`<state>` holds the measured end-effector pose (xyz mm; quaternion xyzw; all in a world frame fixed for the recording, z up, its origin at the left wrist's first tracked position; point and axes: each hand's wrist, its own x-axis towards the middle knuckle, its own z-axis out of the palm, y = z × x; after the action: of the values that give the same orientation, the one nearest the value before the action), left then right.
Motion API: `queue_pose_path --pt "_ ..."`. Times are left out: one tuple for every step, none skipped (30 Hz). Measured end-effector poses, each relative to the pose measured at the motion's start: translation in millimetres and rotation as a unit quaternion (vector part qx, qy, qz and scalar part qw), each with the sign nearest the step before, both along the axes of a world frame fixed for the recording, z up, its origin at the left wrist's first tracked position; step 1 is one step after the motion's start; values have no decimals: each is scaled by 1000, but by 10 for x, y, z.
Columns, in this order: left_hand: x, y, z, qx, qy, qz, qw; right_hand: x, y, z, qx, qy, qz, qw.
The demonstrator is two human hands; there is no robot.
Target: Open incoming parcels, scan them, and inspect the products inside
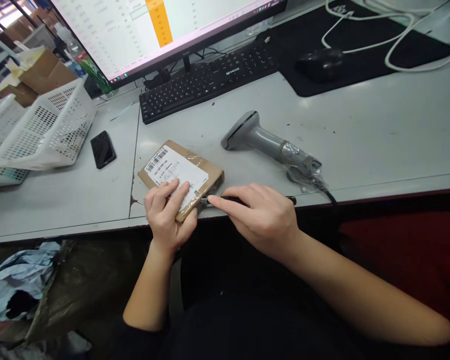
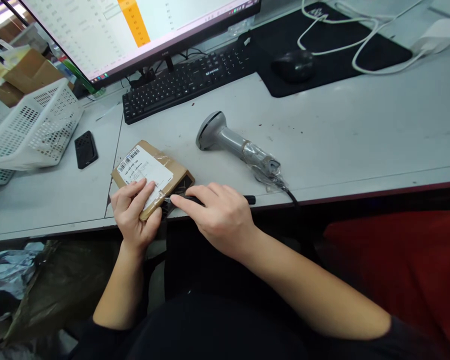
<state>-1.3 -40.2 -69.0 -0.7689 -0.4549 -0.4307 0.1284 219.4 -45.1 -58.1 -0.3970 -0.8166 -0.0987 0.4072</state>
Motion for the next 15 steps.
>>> queue_pose_path --pt "1 3 1 -3 3 1 1000 4 6 2 -1 -3 -5 1000" --pt "1 7 1 -7 5 0 1000 5 11 5 -4 -3 -9 1000" --pt "0 11 1 -13 7 -2 1000 5 15 6 -9 -3 -11 1000" --pt "-1 14 1 -17 9 -4 1000 4 19 8 -15 -1 -12 1000" --pt "-3 17 1 -19 10 -6 1000 4 22 10 -21 2 -13 1000" --pt "-7 17 1 -19 11 -8 1000 7 25 14 -27 5 -12 1000" --pt "-13 15 2 -17 12 -10 1000 15 30 21 -33 8 -9 999" --pt "-22 9 3 -13 13 -12 1000 31 35 32 -38 11 -9 999" --pt "-33 1 4 -9 13 -15 1000 55 42 50 -40 15 -13 999" --pt "-47 -11 4 -6 12 -21 1000 87 48 75 -39 21 -24 999" --pt "-63 -23 2 -3 10 -30 1000 124 52 106 -35 25 -40 998" --pt "-80 -35 -2 -1 8 -38 999 163 50 139 -31 30 -56 998" --pt "-97 -45 -8 0 6 -45 999 198 43 172 -27 33 -67 997" --pt "-113 -52 -14 2 4 -48 999 225 27 198 -27 34 -69 997" --pt "-127 -58 -20 3 3 -47 999 240 4 214 -30 34 -62 997"
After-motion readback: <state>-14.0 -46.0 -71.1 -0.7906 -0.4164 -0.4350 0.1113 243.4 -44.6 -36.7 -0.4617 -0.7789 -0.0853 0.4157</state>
